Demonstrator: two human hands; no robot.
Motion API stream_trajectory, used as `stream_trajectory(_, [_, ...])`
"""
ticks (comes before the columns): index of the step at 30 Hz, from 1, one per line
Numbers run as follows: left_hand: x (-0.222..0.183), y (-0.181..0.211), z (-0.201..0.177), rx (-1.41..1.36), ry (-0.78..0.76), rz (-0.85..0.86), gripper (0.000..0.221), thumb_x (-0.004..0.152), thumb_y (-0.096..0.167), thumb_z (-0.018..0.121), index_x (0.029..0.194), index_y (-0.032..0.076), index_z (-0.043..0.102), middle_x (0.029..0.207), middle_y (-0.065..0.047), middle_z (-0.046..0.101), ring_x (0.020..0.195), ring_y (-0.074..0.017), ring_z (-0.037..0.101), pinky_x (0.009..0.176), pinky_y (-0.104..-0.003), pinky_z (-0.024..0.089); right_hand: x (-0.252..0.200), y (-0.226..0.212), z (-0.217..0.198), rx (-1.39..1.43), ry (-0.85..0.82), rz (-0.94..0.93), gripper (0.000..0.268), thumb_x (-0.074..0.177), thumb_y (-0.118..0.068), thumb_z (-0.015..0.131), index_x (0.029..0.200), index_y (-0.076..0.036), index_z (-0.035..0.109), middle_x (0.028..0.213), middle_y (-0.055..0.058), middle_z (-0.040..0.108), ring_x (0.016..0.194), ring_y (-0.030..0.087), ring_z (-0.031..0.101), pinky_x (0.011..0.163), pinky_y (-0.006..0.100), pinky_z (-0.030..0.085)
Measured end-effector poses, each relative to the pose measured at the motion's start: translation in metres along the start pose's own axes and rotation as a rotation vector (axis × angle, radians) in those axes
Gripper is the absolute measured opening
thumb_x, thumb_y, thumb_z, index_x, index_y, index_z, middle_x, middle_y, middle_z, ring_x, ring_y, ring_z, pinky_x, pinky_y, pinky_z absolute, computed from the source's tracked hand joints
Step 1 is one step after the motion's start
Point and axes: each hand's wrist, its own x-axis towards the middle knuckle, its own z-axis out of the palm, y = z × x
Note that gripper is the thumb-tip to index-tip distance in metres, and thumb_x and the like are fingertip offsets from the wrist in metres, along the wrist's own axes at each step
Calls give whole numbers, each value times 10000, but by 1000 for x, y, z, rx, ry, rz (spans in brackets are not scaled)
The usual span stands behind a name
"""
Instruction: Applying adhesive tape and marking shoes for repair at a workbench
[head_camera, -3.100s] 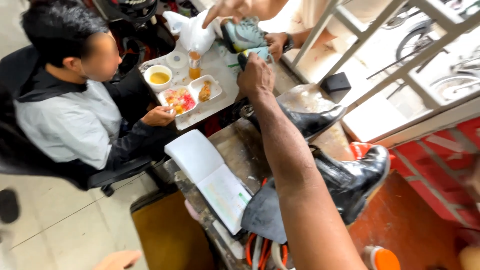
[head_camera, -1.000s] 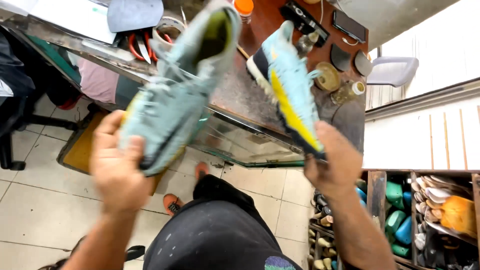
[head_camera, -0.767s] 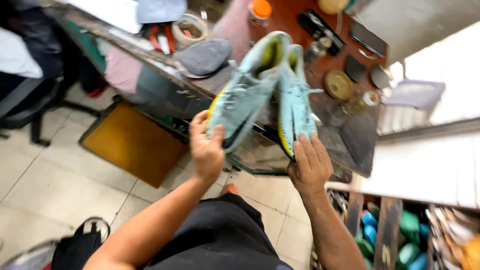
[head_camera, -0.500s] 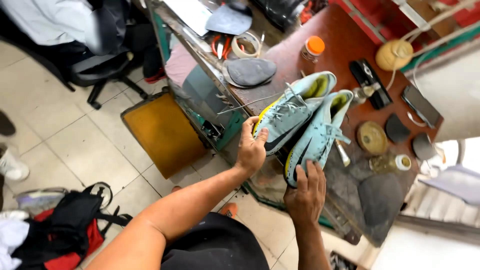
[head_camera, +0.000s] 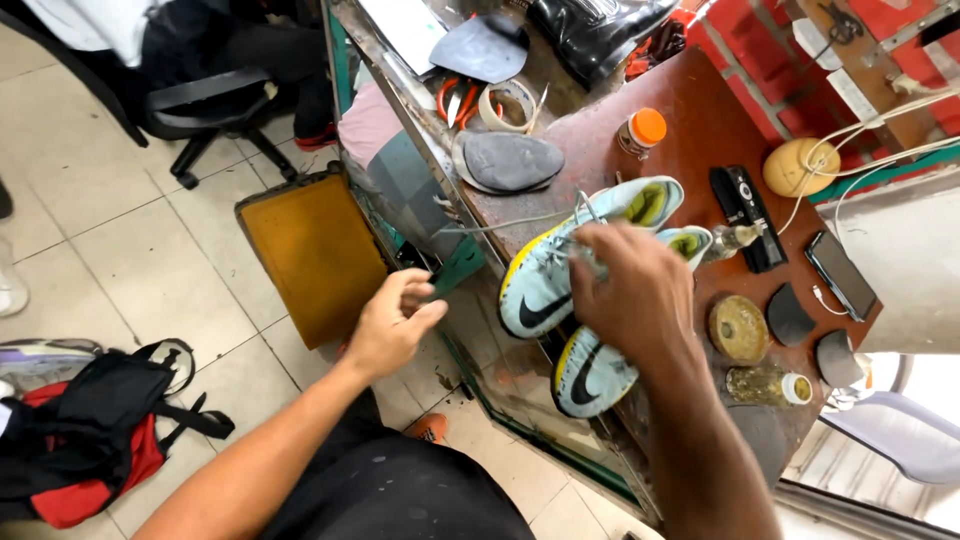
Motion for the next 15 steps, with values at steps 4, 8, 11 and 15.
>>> stream_trajectory(4, [11, -64, -66, 139, 81, -120, 451, 850, 284, 737, 1275, 150, 664, 1204, -49, 747, 1084, -170, 708, 973, -334, 554, 118, 18, 50, -100, -462, 297, 335, 883, -155, 559, 1114, -224, 792, 1093, 102, 775, 1025, 402, 684, 779, 565, 532])
stream_trajectory(8, [20, -103, -129, 151, 77, -336, 434, 868, 283, 710, 1286, 171, 677, 1187, 2, 759, 1060, -149, 708, 986, -326, 536, 198, 26, 110, -106, -683, 387, 297, 844, -185, 647, 1116, -255, 739, 986, -7, 753, 932, 301, 674, 724, 491, 539])
stream_trajectory(11, [32, -141, -162, 93, 155, -375, 396, 861, 200, 758, 1242, 108, 703, 1142, -59, 774, 986, -171, 712, 958, -317, 548, 231, 24, 146, -57, -789, 517, 429, 892, -326, 799, 1274, -200, 651, 1230, 62, 726, 1053, 272, 693, 880, 467, 589])
stream_trajectory(15, [55, -145, -205, 130, 184, -470, 382, 881, 192, 752, 1248, 108, 695, 1148, -32, 763, 958, -162, 690, 947, -318, 536, 245, 51, 171, -155, -740, 616, 321, 786, -83, 575, 1052, -253, 635, 1080, 136, 696, 999, 392, 661, 833, 522, 526])
